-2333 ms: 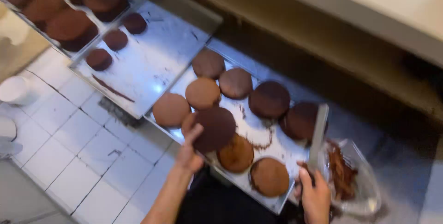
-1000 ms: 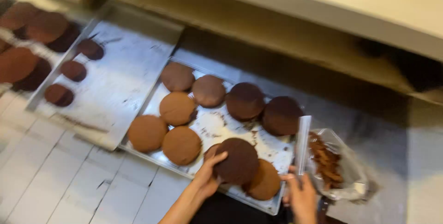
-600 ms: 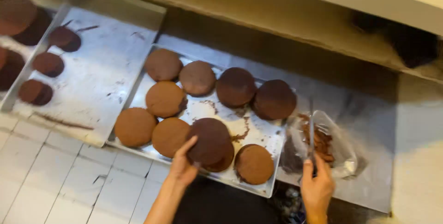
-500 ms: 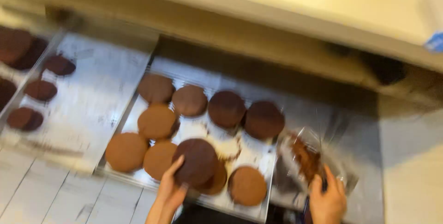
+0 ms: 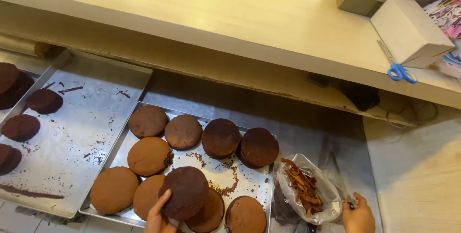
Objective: Trimming the edges of chocolate cakes using a knife and placing them on a tray.
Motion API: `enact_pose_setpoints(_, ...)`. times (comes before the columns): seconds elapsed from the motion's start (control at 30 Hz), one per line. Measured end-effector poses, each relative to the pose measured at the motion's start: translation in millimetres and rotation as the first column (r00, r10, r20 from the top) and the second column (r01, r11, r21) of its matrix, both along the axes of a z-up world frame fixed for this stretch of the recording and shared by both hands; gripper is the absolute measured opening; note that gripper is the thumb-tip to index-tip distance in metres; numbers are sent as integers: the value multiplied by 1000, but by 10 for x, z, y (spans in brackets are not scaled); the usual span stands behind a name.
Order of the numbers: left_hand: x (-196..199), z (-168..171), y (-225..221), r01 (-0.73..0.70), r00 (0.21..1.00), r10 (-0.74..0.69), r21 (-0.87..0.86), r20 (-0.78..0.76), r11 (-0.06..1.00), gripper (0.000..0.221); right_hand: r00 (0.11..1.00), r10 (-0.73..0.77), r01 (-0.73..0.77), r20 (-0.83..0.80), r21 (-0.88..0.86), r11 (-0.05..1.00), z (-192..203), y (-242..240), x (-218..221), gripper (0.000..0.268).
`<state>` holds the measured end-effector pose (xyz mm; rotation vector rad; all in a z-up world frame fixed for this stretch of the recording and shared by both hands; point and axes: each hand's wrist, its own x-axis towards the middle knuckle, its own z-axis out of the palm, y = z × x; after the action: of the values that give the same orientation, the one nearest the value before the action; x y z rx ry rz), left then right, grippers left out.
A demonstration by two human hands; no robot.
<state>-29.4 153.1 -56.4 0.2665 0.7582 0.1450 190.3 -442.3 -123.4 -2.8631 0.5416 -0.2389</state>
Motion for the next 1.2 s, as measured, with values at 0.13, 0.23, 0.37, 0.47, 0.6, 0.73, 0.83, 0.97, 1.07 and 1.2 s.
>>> enact_pose_setpoints(0.13, -129, -86, 158, -66, 996, 62, 50, 70, 997, 57, 997, 39, -32, -68, 108, 994, -154, -27, -5, 69)
enact_pose_setpoints(0.23, -204, 118, 207, -92, 995, 95, 91, -27, 992, 57, 995, 52, -58, 88, 76, 995, -305, -144, -291, 60)
enact_pose_setpoints(0.37, -240, 410, 169, -76, 996, 81, 147, -34, 986, 57, 960, 97, -98, 263, -11, 995, -116, 54, -98, 44)
enact_pose_setpoints(0.47, -333, 407, 91, -43, 999, 45, 76, -15, 996, 58, 918, 125, -102, 375, -81, 991, 172, 216, -361, 34)
enact_pose_setpoints(0.6, -271, 347, -125, 74, 997, -75, 76, 4, 994, 56, 841, 150, -147, 520, -46, 988, 1160, 959, -592, 28)
enact_pose_setpoints(0.73, -160, 280, -381, 171, 985, -172, 78, -1, 982, 56, 914, 160, -405, 373, 831, 380, 1637, 1785, -819, 36)
enact_pose_setpoints(0.83, -38, 261, -514, 271, 961, -272, 12, 49, 962, 60, 817, 576, -208, 23, 944, 257, 1452, 2482, -1013, 49)
enact_pose_setpoints(0.97, 103, 600, -630, 279, 957, -287, 132, 47, 951, 69, 695, 677, 15, -242, 946, 323, 1496, 3088, -1315, 67)
enact_pose_setpoints(1.07, 54, 590, -621, 274, 954, -291, 182, 72, 944, 74, 729, 642, 282, -236, 959, 32, 1387, 3254, -1405, 64)
enact_pose_setpoints(1.2, -49, 634, -555, 383, 869, -438, 247, 231, 890, 81, 742, 598, 399, -302, 916, -34, 1257, 3295, -1396, 67)
